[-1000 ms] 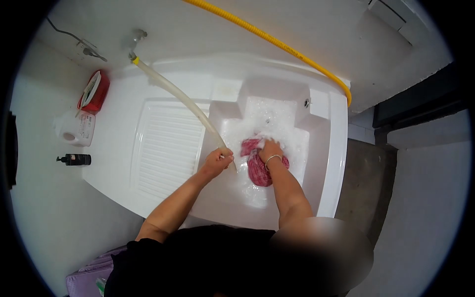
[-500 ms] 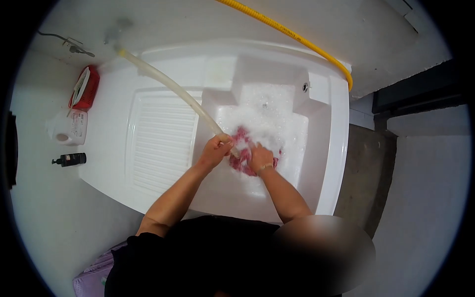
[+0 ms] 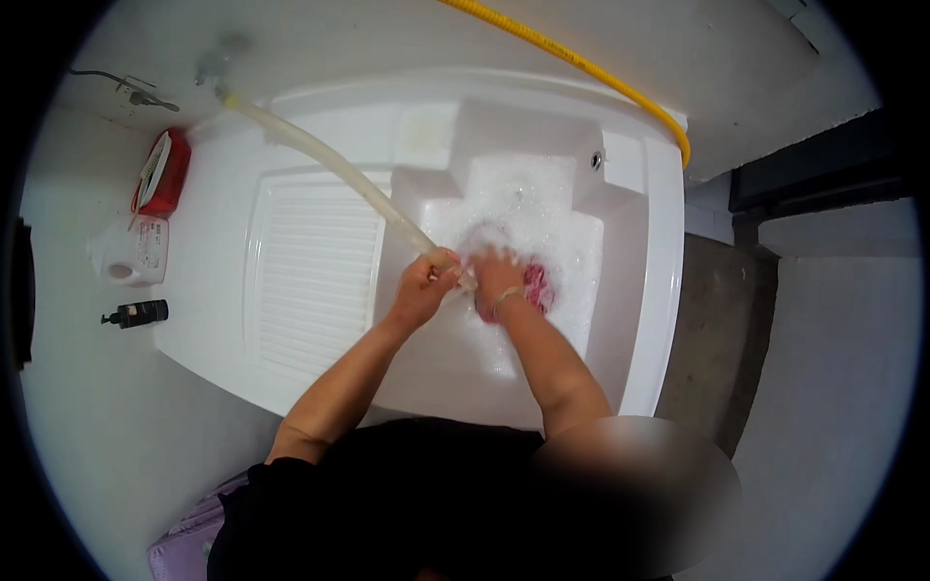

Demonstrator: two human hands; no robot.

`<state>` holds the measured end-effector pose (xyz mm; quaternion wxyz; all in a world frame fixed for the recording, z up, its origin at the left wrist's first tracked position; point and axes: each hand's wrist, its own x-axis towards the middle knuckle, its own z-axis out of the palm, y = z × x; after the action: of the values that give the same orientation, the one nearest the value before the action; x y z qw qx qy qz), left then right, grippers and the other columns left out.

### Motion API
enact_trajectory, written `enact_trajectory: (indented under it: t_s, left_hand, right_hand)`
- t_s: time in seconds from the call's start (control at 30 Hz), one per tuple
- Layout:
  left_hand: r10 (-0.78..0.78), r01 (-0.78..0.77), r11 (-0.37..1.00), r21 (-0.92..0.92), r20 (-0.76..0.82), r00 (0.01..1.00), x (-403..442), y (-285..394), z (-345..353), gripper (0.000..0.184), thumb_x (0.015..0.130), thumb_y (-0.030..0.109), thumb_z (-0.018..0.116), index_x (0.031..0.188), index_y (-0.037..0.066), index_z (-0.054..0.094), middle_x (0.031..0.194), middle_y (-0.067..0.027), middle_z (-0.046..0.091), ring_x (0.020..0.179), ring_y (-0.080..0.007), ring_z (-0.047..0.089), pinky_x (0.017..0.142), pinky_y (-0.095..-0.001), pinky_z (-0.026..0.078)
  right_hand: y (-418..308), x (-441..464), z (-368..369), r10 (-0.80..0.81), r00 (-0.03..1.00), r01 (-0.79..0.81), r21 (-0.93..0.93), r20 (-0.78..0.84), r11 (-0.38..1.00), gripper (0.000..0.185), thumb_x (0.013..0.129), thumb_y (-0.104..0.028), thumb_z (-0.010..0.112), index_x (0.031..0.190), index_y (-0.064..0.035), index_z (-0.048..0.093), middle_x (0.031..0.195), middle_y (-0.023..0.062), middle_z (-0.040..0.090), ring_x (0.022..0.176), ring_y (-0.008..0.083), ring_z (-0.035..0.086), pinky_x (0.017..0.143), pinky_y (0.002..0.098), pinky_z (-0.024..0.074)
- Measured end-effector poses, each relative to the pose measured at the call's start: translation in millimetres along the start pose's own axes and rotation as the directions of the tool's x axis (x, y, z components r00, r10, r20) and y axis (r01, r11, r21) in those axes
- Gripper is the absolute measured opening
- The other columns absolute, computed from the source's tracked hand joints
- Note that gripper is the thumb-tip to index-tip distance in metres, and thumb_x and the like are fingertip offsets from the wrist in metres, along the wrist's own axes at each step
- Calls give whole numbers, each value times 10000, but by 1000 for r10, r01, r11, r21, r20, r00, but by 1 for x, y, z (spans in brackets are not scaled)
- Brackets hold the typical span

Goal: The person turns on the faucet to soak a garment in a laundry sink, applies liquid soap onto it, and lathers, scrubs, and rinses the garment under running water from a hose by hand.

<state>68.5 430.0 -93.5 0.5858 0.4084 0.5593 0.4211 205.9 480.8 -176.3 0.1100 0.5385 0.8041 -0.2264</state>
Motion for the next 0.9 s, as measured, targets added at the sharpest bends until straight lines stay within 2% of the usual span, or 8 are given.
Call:
enact_trajectory:
  t_s: [0.1, 0.2, 0.37, 0.43, 0.67, 0.83, 0.87, 0.9]
  left_hand:
    - [169, -159, 954, 254, -17, 985, 6, 5, -6, 158, 798, 79, 565, 949, 38, 549, 758, 20, 506, 640, -57, 462, 586, -202, 399]
    - [75, -76, 987, 138, 17, 997, 5, 6, -8, 146, 799, 91, 575, 934, 42, 551, 734, 25, 487, 636, -53, 453, 577, -197, 387]
    - [17, -19, 991, 135, 14, 1000, 8, 0, -5, 199, 791, 119, 604, 950, 11, 552, 784, -20, 566, 704, -85, 517, 638, -224, 437]
    - [26, -28, 994, 106, 24, 999, 11, -1, -3, 191, 792, 113, 601, 947, 12, 552, 781, -18, 563, 702, -82, 514, 635, -224, 435]
    - [76, -78, 997, 10, 93, 993, 7, 17, 2, 138, 805, 64, 563, 939, 40, 542, 798, 21, 501, 713, -47, 462, 617, -196, 394]
    - [85, -77, 995, -64, 137, 987, 3, 20, 0, 138, 808, 48, 552, 945, 33, 540, 835, 6, 500, 722, -53, 465, 633, -196, 400]
    - [110, -102, 993, -63, 137, 984, 2, 20, 0, 143, 808, 45, 551, 949, 32, 540, 843, 3, 500, 719, -54, 466, 639, -198, 403]
    - [108, -99, 993, -68, 138, 984, 0, 18, -1, 143, 808, 45, 551, 949, 32, 540, 843, 3, 500, 719, -54, 466, 639, -198, 403]
  right_hand:
    - [31, 34, 2, 256, 965, -212, 423, -50, 881, 576, 669, -298, 678, 1198, -177, 484, 1174, 108, 528, 995, 285, 546, 850, 389, 421]
    - [35, 13, -36, 472, 881, -56, 992, -5, 115, 370, 725, -301, 635, 937, 2, 621, 898, 171, 623, 815, 205, 593, 721, 284, 456]
    - [42, -44, -27, 203, 969, -65, 647, -141, 760, 508, 668, -333, 672, 1064, -33, 566, 933, 143, 612, 901, 274, 582, 782, 337, 452]
    - [26, -58, -9, -40, 878, 56, 21, -477, 998, 467, 669, -331, 647, 1111, -211, 556, 1148, 134, 524, 1100, 244, 479, 854, 438, 419]
    - [30, 5, 18, 285, 950, -306, 199, 124, 931, 566, 705, -451, 583, 1169, -133, 522, 1141, 155, 531, 1138, 269, 450, 925, 441, 368]
    - [66, 16, 24, 551, 830, -320, 881, 84, 348, 444, 770, -442, 514, 967, -60, 623, 893, 181, 617, 959, 362, 541, 870, 350, 402]
    - [57, -3, -3, 369, 917, -222, 580, -148, 784, 413, 785, -399, 502, 1004, -64, 606, 955, 164, 606, 934, 355, 552, 856, 344, 411]
    - [48, -17, -12, 372, 917, -228, 576, -145, 785, 413, 785, -399, 502, 1004, -64, 606, 955, 164, 606, 934, 355, 552, 856, 344, 411]
